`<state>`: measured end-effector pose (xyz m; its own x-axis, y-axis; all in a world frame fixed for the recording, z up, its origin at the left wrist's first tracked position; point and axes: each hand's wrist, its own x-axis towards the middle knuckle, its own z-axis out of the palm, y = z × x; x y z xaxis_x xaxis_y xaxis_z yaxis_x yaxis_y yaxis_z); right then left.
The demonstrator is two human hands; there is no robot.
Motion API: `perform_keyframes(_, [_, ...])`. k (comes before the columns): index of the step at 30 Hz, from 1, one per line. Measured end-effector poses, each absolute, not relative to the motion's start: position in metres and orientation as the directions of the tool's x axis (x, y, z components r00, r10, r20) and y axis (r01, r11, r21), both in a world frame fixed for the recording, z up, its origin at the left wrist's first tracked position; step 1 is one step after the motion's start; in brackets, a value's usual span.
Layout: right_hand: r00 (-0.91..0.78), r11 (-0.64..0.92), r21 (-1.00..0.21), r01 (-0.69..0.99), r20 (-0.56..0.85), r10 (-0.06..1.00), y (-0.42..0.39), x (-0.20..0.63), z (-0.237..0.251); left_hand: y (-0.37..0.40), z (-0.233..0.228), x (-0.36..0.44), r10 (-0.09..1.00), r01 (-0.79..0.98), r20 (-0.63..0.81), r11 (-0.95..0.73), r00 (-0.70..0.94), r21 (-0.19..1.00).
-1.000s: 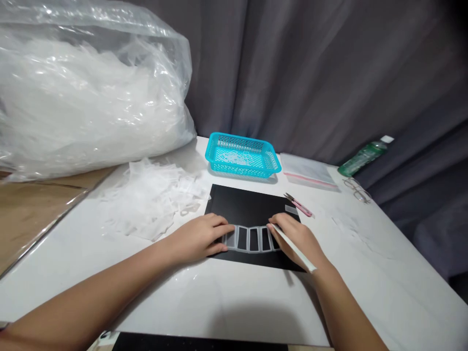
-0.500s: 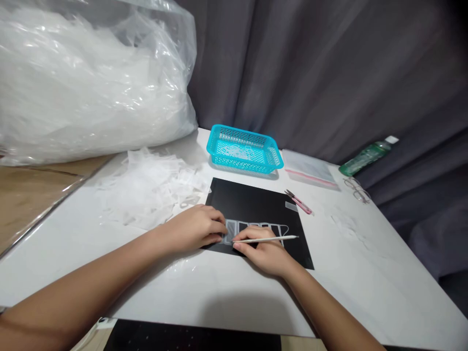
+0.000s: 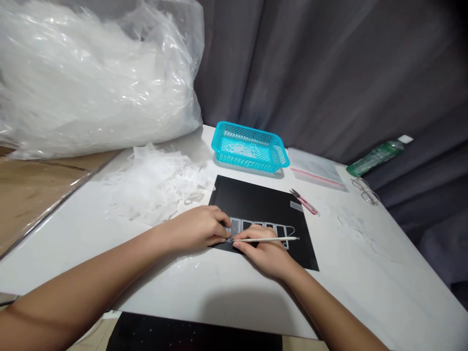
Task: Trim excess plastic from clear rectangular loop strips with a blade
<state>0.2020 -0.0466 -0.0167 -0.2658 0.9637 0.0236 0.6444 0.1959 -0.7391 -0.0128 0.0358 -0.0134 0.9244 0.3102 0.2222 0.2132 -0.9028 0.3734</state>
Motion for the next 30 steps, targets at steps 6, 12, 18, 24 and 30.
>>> perform_keyframes(6, [-0.305,0.277,-0.713,0.644,0.093,0.948,-0.049,0.201,-0.018,0.038,-0.018,-0.011,0.261,0.151,0.283,-0.922,0.923,0.357])
perform_keyframes(12, [-0.37,0.395,-0.651,0.648,0.185,0.91,-0.05,0.207,-0.02,0.036,-0.012,-0.01,0.232,0.152,0.247,-0.94,0.941,0.304])
perform_keyframes(18, [-0.411,0.486,-0.614,0.622,0.272,0.87,-0.048,0.206,-0.025,0.034,-0.011,-0.012,0.245,0.179,0.225,-0.944,0.943,0.277])
perform_keyframes(24, [-0.433,0.487,-0.6,0.634,0.247,0.867,-0.05,0.208,-0.021,0.032,-0.006,-0.011,0.269,0.206,0.201,-0.936,0.942,0.286])
perform_keyframes(30, [-0.481,0.542,-0.573,0.615,0.272,0.833,-0.05,0.205,-0.024,0.032,-0.006,-0.011,0.273,0.204,0.198,-0.928,0.941,0.311])
